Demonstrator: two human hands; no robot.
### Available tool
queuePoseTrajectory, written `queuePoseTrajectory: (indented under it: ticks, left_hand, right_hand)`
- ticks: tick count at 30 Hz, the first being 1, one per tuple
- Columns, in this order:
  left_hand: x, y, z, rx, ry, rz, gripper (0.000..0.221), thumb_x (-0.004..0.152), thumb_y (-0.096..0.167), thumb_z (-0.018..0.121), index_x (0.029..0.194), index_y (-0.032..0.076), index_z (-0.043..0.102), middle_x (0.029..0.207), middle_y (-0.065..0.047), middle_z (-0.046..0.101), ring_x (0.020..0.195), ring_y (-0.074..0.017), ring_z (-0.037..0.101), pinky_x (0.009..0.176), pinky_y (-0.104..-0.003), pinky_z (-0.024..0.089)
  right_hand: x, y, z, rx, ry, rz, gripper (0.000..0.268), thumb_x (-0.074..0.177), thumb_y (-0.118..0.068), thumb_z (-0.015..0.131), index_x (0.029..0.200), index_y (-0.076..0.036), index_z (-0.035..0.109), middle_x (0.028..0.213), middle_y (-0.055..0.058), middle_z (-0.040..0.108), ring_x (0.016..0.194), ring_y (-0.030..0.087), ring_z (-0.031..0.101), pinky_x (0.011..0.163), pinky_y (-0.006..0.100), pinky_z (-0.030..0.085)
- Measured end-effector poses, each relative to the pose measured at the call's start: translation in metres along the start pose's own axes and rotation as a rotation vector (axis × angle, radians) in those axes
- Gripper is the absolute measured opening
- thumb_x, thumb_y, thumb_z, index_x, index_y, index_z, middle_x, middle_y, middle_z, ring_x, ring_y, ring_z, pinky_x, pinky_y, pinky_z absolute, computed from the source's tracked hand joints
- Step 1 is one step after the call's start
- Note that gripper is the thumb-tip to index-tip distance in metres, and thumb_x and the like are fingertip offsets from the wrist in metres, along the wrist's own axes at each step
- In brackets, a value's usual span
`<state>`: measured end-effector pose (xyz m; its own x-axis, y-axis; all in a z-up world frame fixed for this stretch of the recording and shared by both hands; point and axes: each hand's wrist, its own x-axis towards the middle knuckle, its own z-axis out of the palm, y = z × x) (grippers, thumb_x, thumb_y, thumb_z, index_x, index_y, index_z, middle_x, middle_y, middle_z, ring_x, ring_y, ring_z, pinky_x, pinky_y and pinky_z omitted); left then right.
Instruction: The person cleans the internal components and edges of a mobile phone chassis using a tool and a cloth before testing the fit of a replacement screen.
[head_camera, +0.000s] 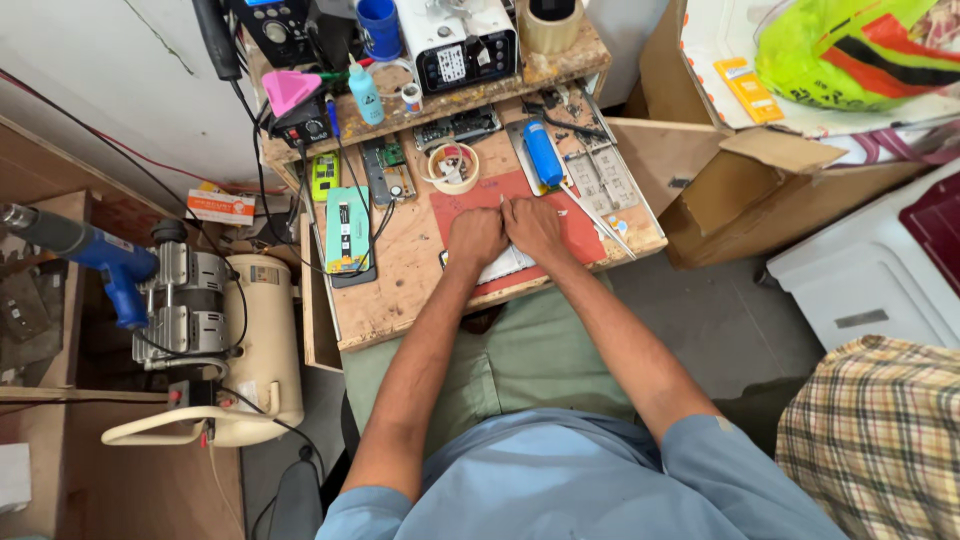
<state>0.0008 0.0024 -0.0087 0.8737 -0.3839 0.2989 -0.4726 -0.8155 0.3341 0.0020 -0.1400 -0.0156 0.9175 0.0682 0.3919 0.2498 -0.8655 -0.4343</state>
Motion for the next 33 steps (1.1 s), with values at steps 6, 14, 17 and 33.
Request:
queuePoseTrajectory:
  ticks: [6,14,17,33]
  left_hand:
    - [-0.002,0.003,-0.006,-0.009,0.043,-0.013,0.026,0.084,0.024,0.062,0.07,0.005,0.073,0.073,-0.022,0.071,0.066,-0.0391,0.069,0.065,-0.051,0.056]
    - [0.0,0.003,-0.001,0.028,0.014,-0.041,0.03,0.087,0.025,0.061,0.067,0.006,0.072,0.07,-0.022,0.07,0.064,-0.039,0.069,0.061,-0.051,0.056]
    - [-0.002,0.002,-0.001,-0.014,0.087,-0.064,0.032,0.088,0.026,0.061,0.067,0.006,0.073,0.069,-0.023,0.069,0.063,-0.04,0.069,0.06,-0.051,0.055]
    - [0.01,-0.003,-0.01,0.006,0.058,-0.18,0.052,0.101,0.04,0.052,0.07,0.005,0.074,0.074,-0.025,0.069,0.069,-0.0415,0.07,0.068,-0.053,0.055]
  right_hand:
    - [0.0,-0.004,-0.002,0.005,-0.014,0.028,0.054,0.105,-0.035,0.049,0.069,0.001,0.068,0.07,0.027,0.066,0.069,0.045,0.066,0.068,0.056,0.051]
    - [-0.002,0.003,0.007,-0.094,0.009,-0.018,0.057,0.108,-0.034,0.047,0.069,0.002,0.068,0.074,0.026,0.067,0.07,0.045,0.066,0.07,0.054,0.052]
    - [0.002,0.001,-0.004,-0.077,-0.092,-0.051,0.056,0.107,-0.035,0.046,0.07,0.001,0.069,0.073,0.026,0.067,0.071,0.044,0.067,0.07,0.056,0.051]
    - [-0.017,-0.007,-0.021,-0.086,0.052,-0.13,0.049,0.106,-0.038,0.048,0.081,-0.004,0.073,0.069,0.023,0.069,0.06,0.042,0.067,0.057,0.054,0.052]
